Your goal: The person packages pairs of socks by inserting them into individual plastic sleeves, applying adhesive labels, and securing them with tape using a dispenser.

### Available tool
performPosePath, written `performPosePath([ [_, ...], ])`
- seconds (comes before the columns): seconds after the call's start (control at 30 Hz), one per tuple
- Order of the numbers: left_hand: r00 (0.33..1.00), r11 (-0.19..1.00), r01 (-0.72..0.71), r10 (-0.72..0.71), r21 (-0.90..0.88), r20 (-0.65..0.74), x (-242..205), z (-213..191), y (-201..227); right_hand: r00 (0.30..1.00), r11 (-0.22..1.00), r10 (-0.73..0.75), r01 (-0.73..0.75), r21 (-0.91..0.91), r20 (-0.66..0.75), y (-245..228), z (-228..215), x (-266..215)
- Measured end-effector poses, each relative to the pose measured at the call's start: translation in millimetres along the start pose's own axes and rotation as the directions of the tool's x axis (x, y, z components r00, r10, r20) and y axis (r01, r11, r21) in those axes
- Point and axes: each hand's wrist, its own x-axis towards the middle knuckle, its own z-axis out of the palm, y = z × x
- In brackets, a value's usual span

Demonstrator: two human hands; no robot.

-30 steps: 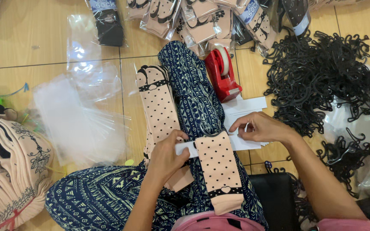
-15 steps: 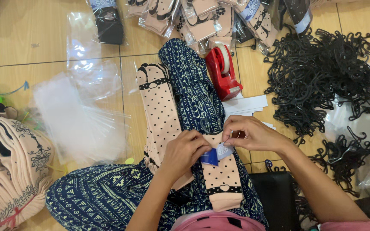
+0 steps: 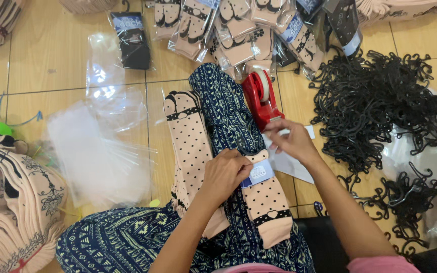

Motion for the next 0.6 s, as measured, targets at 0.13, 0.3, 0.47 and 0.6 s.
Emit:
performPosePath([
  [0.13, 1.000, 1.000, -0.001, 0.001, 0.028, -0.007, 12.7, 11.7, -9.3, 0.917, 0.879, -0.207, 0.021, -0.476, -0.340, 85.2, -10.2, 78.3],
  [0.3, 0.995, 0.998, 0.056, -0.053, -0.033, 0.086, 17.4, 15.3, -10.2, 0.861, 0.979, 0.099, 0.005, 0.203, -0.499, 102.7, 11.8, 66.1],
  [0.47, 0.982, 0.995, 0.076, -0.064, -0.065, 0.176, 28.9, 12.7, -9.1, 0.898, 0.970, 0.208, -0.239, -0.034, -0.387, 74.7, -3.7, 24.8],
  [0.6, 0.958, 0.989, 0.121, -0.093, -0.085, 0.272, 37.0, 4.6, -11.8, 0.980, 0.979, 0.199, -0.198, -0.049, 0.009, 27.2, -28.2, 9.5],
])
